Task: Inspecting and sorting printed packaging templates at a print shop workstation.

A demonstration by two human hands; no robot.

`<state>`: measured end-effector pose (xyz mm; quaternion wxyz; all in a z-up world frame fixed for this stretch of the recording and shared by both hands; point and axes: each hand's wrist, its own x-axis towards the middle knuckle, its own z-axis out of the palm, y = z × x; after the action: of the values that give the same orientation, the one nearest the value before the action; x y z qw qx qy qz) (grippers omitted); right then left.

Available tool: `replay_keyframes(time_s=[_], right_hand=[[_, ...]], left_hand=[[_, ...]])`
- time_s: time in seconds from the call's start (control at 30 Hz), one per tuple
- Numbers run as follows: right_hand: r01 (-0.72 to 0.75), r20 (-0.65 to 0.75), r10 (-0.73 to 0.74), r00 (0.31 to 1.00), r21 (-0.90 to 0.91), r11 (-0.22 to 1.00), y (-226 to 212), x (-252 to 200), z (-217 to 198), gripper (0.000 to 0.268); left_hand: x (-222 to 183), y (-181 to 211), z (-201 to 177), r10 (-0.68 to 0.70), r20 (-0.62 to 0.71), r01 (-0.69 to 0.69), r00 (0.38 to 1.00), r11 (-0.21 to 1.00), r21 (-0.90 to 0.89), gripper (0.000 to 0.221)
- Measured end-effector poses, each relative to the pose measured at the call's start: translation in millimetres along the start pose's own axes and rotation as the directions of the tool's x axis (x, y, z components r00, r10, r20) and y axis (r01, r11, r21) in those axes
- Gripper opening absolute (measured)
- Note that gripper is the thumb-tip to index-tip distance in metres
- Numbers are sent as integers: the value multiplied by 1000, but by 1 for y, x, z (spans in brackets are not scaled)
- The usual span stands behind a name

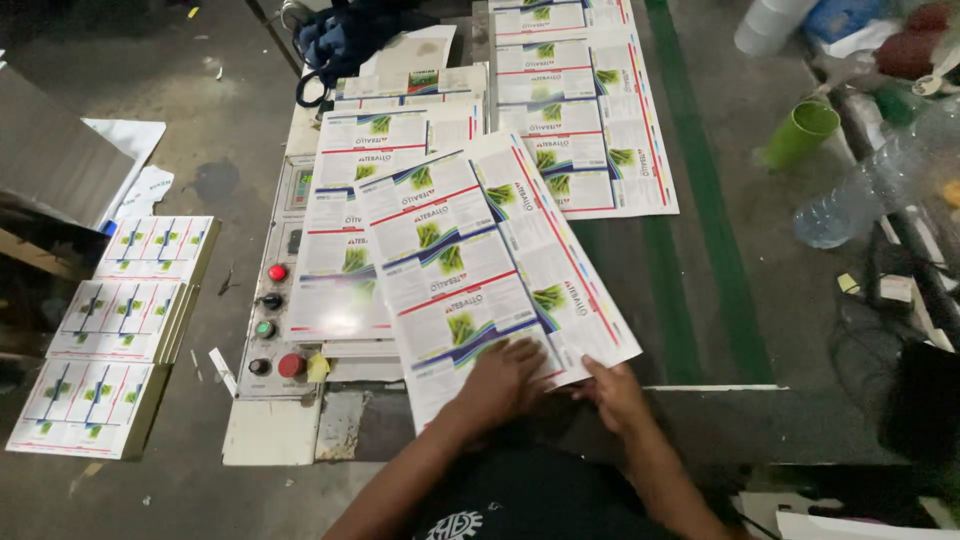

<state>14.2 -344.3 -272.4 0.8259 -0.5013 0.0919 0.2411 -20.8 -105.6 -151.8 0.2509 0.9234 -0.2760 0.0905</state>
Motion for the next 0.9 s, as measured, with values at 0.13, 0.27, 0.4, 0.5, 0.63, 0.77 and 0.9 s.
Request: replay_keyframes(time_s=[0.13,0.27,0.4,0.5,0.63,0.77,0.9], right_hand=[[99,-230,-100,968,-17,995,-11,-10,-58,36],[294,-255,-289,923,-19,956,-24,-29,-97,33],[242,-461,-295,837,-172,955,-34,-45,-120,28],[218,-523,-309,795,-229,949,-30,-48,-141,27],[98,-618,-238,749,-253,963,-25,-53,-151,25],[131,-585,-268,766,-265,955,-13,-48,-148,27],[102,-538,-231,811,-258,961,-12,-30,-125,30]], left_hand=[[-24,-85,22,-174,38,159,984,957,243,36],[-34,-100,-18,-327,-12,313,945,890,333,53],[-55,-104,-25,-512,-11,476,859,791,383,90],[-70,-118,-19,-489,-12,448,872,790,419,79],[-71,-122,-45,-429,-43,423,902,859,288,37],[-56,-109,-72,-482,-80,488,872,848,209,16],[-47,-89,-84,-451,-283,508,847,843,177,14]])
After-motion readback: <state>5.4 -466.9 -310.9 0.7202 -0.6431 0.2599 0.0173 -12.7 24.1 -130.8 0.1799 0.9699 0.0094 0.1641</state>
